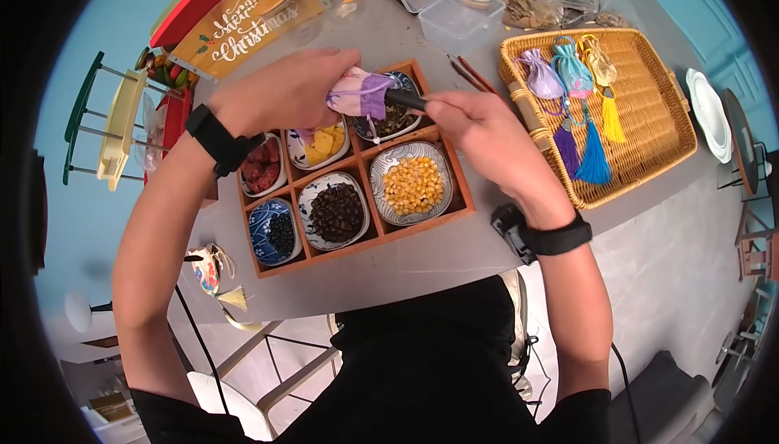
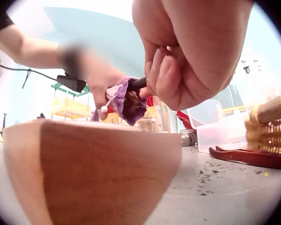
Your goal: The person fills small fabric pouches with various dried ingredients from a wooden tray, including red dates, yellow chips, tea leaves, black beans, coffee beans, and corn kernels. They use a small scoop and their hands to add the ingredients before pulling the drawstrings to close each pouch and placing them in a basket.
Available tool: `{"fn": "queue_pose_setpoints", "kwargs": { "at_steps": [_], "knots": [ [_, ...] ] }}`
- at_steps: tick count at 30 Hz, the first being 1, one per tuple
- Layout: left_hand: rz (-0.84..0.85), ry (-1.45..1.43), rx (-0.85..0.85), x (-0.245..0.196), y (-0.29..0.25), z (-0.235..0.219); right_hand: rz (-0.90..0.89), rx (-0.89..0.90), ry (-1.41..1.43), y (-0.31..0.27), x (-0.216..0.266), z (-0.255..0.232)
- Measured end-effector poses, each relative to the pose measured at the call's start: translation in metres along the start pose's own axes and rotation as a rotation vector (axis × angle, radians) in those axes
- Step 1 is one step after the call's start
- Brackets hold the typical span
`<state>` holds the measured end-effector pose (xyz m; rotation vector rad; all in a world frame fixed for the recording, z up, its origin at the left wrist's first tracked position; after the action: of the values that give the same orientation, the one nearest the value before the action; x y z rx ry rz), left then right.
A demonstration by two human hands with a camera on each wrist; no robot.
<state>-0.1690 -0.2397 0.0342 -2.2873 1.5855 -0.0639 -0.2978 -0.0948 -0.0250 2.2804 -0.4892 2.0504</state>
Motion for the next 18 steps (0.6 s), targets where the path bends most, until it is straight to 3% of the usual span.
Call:
{"fn": "queue_pose_setpoints", "kwargs": {
  "at_steps": [4,10,15,18],
  "knots": [
    [0.046,0.132,-0.102,-0.001,-0.002,0.001,-0.015,-0.007,0.047,0.008,0.009,0.005],
    [0.106,0.267,-0.204,0.001,-0.003,0.005,-0.077,-0.074,-0.365,0.002,0.0,-0.03],
    [0.111,0.304,-0.228,-0.002,-0.001,0.005,-0.114,-0.084,-0.284,0.005,0.009,-0.011],
    [0.079,0.281,-0.218,-0.003,0.001,0.004,-0.243,-0.096,-0.258,0.002,0.013,-0.005]
  ]
}}
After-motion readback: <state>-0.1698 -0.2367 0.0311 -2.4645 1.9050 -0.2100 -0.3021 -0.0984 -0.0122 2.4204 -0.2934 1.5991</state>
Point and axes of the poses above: each hand's wrist, its own y-axis towards the middle knuckle, its own z-axis out of the palm, x = y × z, the point moved 6 cm from there along y, towards the middle knuckle, and after that the axes turned 3 degrees about z, right-handed, at the moved point
